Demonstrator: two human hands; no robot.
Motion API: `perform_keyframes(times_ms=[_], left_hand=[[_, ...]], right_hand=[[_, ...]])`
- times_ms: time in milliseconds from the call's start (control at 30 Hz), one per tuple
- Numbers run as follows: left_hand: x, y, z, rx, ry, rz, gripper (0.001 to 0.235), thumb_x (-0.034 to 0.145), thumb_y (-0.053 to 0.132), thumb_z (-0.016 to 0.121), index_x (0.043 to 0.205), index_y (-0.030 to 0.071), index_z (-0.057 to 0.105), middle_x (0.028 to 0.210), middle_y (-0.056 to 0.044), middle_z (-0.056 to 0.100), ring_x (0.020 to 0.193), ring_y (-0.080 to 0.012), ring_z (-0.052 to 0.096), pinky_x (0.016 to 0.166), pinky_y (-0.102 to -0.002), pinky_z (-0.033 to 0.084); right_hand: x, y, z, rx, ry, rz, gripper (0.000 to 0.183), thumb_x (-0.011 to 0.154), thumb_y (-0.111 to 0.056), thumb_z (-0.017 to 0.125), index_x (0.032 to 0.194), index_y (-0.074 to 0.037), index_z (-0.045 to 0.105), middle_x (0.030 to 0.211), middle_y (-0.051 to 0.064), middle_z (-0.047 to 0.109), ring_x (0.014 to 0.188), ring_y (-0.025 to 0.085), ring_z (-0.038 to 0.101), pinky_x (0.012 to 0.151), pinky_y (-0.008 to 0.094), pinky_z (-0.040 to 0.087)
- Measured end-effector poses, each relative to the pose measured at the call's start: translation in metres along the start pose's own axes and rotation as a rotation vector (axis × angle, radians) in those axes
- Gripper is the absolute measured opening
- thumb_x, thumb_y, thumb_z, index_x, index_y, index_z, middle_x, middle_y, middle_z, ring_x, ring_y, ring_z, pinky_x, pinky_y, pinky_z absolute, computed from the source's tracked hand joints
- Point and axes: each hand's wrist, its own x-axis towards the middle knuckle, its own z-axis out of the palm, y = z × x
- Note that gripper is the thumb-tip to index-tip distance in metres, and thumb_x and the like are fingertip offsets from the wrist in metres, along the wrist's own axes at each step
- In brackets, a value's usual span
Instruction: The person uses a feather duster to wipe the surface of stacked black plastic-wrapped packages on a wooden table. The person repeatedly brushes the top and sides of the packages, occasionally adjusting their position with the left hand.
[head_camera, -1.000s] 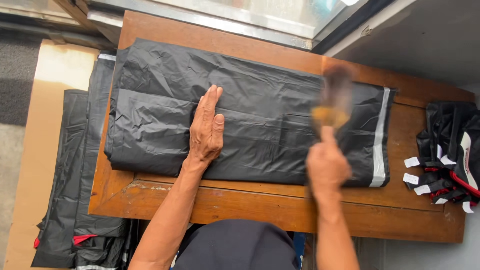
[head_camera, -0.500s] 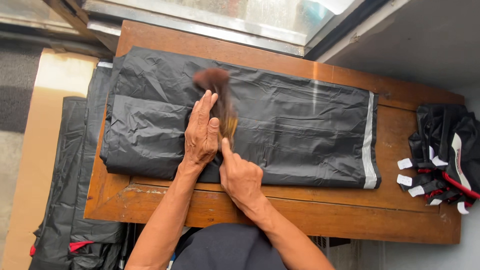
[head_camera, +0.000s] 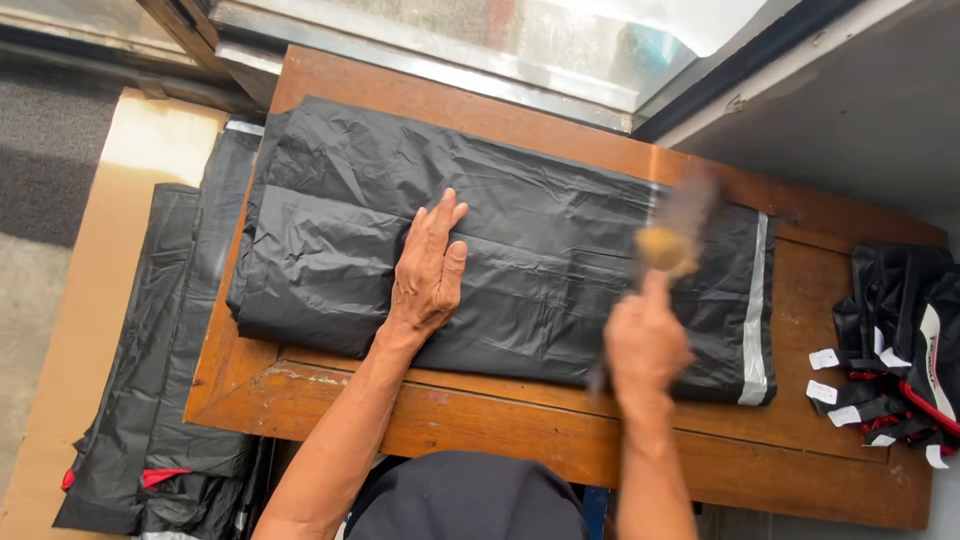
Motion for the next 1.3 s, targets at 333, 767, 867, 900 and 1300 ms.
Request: perform_keyframes(times_ms=[333,767,867,900,1300], left_hand=[[-0.002,-0.001,0.011,0.14,-0.017,0.049,0.051,0.101,0.037,0.042,0.144,0.008,0.043,0.124,-0.007,0.064,0.125,-0.0233,0.053,0.114,-0.043,0.027],[-0.014,0.058,0.084,0.168,-0.008,0.057,0.044,0.097,0.023,0.05,0.136,0.002,0.044,0.132,-0.013,0.056,0.127,-0.0323,0.052,0.114,-0.055,0.029],[-0.02,0.065,0.067,0.118,0.01,0.022,0.047,0.093,0.021,0.056,0.136,0.007,0.047,0.129,-0.012,0.055,0.126,-0.0324,0.051,0.109,-0.052,0.034],[-0.021,0.067,0.06,0.097,0.017,0.035,0.047,0.091,0.022,0.059,0.135,0.009,0.05,0.124,-0.011,0.057,0.121,-0.0318,0.055,0.103,-0.047,0.042],[-0.04,0.07,0.034,0.361,-0.107,-0.025,0.041,0.075,0.022,0.072,0.11,0.004,0.059,0.109,-0.014,0.053,0.077,-0.028,0.063,0.057,-0.038,0.053]], right_hand=[[-0.062,-0.074,0.013,0.17,0.164,-0.562,0.049,0.085,-0.025,0.049,0.133,-0.025,0.058,0.068,0.006,0.064,0.047,0.028,0.061,0.044,0.043,0.052],[-0.022,0.012,-0.003,0.113,-0.158,-0.089,0.053,0.09,-0.033,0.044,0.141,-0.019,0.052,0.077,0.022,0.068,0.073,0.048,0.062,0.063,0.057,0.046],[-0.032,-0.032,-0.01,0.198,-0.214,-0.197,0.051,0.092,-0.036,0.045,0.14,-0.023,0.05,0.096,0.021,0.069,0.082,0.046,0.064,0.069,0.057,0.049],[-0.036,-0.051,-0.014,0.276,-0.277,-0.236,0.048,0.093,-0.035,0.046,0.14,-0.028,0.048,0.109,0.017,0.068,0.092,0.043,0.065,0.076,0.057,0.05],[0.043,-0.063,-0.012,0.479,-0.094,-0.441,0.029,0.095,-0.03,0.058,0.12,-0.02,0.07,0.091,0.012,0.06,0.09,0.032,0.06,0.082,0.042,0.046]])
